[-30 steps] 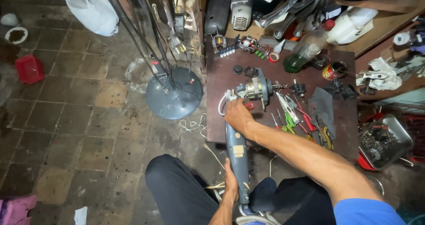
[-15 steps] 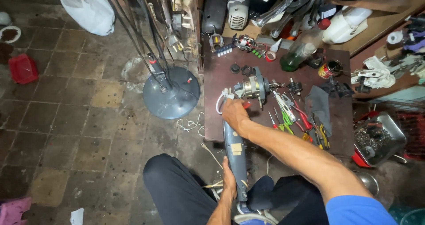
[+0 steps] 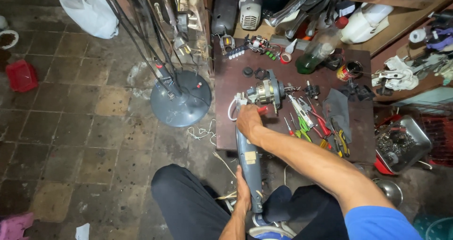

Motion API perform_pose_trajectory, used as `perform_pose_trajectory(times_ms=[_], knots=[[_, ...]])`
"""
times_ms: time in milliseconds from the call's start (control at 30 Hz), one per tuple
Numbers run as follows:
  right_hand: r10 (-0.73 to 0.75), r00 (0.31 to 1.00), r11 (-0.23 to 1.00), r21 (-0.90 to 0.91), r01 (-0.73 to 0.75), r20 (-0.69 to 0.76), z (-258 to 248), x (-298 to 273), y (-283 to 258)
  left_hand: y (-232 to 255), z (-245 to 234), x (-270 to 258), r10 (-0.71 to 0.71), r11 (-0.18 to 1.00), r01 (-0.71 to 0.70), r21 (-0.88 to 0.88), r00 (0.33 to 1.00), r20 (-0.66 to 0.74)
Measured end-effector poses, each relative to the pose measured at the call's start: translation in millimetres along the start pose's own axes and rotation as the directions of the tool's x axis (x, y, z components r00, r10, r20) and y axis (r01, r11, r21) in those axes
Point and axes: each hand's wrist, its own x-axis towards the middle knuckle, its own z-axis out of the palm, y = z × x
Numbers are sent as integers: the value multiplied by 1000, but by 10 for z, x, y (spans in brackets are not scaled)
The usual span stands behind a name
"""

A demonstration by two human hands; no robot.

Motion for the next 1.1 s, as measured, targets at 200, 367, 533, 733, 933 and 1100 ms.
perform_pose_trajectory(times_ms=[200, 367, 533, 733, 933, 1100], knots=[[-8, 982, 999, -41, 1, -187, 160, 152, -60, 10, 39, -9, 37, 999, -40, -32, 997, -73], [70, 974, 998, 12, -69, -214, 276, 377, -131, 11, 0, -4, 29, 999, -29, 18, 999, -35], [-28, 999, 992, 122, 22, 46, 132, 201, -35, 12, 24, -6, 4, 999, -2, 43, 999, -48], [25, 964, 998, -57, -42, -264, 228, 297, -119, 21, 13, -34, 18, 998, -16, 53, 999, -40], [-18, 1000, 996, 84, 18, 4, 186, 209, -76, 25, 18, -36, 8, 999, -7, 43, 1000, -19], [67, 956, 997, -15, -74, -285, 326, 171, -116, -2, 4, 15, 10, 1000, -10, 5, 1000, 6]])
